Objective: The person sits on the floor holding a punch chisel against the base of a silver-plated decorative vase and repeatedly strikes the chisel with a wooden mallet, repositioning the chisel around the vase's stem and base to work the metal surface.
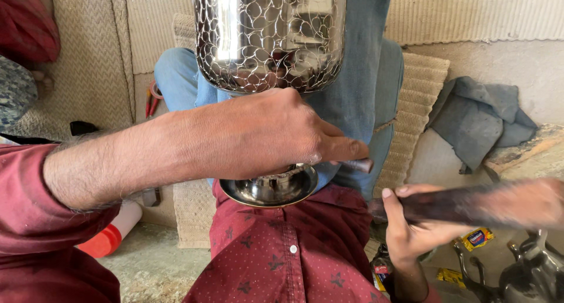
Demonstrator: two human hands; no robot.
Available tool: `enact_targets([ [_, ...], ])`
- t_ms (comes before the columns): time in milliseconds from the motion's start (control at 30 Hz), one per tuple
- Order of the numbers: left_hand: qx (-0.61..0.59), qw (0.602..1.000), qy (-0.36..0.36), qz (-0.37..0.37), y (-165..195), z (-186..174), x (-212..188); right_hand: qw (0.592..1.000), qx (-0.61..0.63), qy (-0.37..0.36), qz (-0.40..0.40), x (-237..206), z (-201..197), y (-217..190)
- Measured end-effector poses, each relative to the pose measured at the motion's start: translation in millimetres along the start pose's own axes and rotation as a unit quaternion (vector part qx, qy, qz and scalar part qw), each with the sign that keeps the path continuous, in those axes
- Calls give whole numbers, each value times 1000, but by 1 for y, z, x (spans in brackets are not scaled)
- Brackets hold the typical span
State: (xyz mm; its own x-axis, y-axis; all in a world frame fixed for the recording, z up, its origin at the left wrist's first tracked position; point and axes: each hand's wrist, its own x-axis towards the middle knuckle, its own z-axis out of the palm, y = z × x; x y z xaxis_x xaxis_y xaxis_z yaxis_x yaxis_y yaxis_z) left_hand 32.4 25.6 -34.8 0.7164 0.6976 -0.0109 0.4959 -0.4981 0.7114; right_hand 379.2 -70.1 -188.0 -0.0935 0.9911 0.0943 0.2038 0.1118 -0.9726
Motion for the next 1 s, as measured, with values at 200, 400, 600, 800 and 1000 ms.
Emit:
enact_targets([
  [200,-9,1000,-8,-15,2,-3,-3,918,-373,-99,-89,14,7,-3],
  [400,31,995,45,-78,7,6,-14,939,-323,-110,-55,34,10,-13],
  [600,6,977,162,-139,14,21,-30,898,-369,-202,-129,83,4,-40],
  [800,-4,948,243,-205,23,35,-38,980,-57,-192,-3,119,6,-66],
  [1000,-24,927,306,-216,28,39,-43,911,-231,-296,-171,162,20,-93],
])
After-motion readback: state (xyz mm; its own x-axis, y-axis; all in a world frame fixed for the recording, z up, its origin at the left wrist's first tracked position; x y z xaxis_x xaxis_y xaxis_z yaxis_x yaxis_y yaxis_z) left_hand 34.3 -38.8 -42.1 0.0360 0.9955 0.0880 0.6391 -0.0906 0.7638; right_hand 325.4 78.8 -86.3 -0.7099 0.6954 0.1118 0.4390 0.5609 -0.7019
